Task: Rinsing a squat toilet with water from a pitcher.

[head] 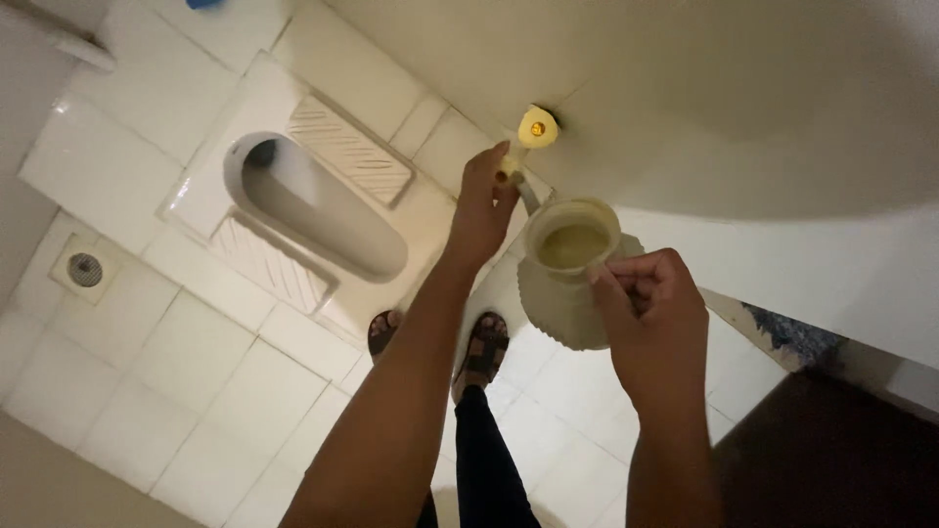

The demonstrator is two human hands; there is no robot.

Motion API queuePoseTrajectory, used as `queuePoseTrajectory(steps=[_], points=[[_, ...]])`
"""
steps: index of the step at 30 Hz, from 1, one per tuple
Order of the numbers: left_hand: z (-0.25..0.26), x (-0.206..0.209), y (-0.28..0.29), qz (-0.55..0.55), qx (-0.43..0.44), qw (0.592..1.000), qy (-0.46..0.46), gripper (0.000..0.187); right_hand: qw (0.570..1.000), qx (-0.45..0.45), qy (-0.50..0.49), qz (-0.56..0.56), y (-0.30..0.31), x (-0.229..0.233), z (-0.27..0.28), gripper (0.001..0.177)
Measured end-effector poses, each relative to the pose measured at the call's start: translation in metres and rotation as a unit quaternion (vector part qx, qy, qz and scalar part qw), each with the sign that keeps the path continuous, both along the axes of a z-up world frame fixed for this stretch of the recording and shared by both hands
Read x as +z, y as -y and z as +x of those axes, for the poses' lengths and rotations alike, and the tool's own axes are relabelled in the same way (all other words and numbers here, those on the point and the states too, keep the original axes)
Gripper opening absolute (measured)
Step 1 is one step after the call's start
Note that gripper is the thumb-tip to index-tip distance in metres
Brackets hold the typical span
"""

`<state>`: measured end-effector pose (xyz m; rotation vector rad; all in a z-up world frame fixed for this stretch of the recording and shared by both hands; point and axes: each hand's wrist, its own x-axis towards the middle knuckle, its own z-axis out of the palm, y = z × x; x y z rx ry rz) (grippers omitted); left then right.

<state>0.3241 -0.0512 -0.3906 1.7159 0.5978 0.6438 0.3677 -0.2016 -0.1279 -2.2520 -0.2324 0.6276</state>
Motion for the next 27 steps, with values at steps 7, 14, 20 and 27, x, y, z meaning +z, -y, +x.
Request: queuePoseTrajectory(steps=[7, 14, 20, 27], points=[[0.009, 0.045, -0.024, -0.322, -0.076, 0.942, -0.059, 0.039, 0.999, 0.005, -0.018, -0.034, 0.007, -0.008, 0.007, 0.02], [0.001, 0.037, -0.028, -0.425, -0.076, 0.902, -0.001, 0.051, 0.998, -0.028, -0.064, 0.004, 0.01, -0.011, 0.001, 0.021], [0.004, 0.053, -0.034, -0.421, -0.09, 0.903, -0.002, 0.061, 0.997, -0.013, -0.072, -0.035, 0.007, -0.008, -0.004, 0.019], [0.016, 0.044, -0.027, -0.464, 0.021, 0.885, -0.002, 0.049, 0.996, -0.014, -0.079, 0.028, 0.012, -0.013, -0.008, 0.021]])
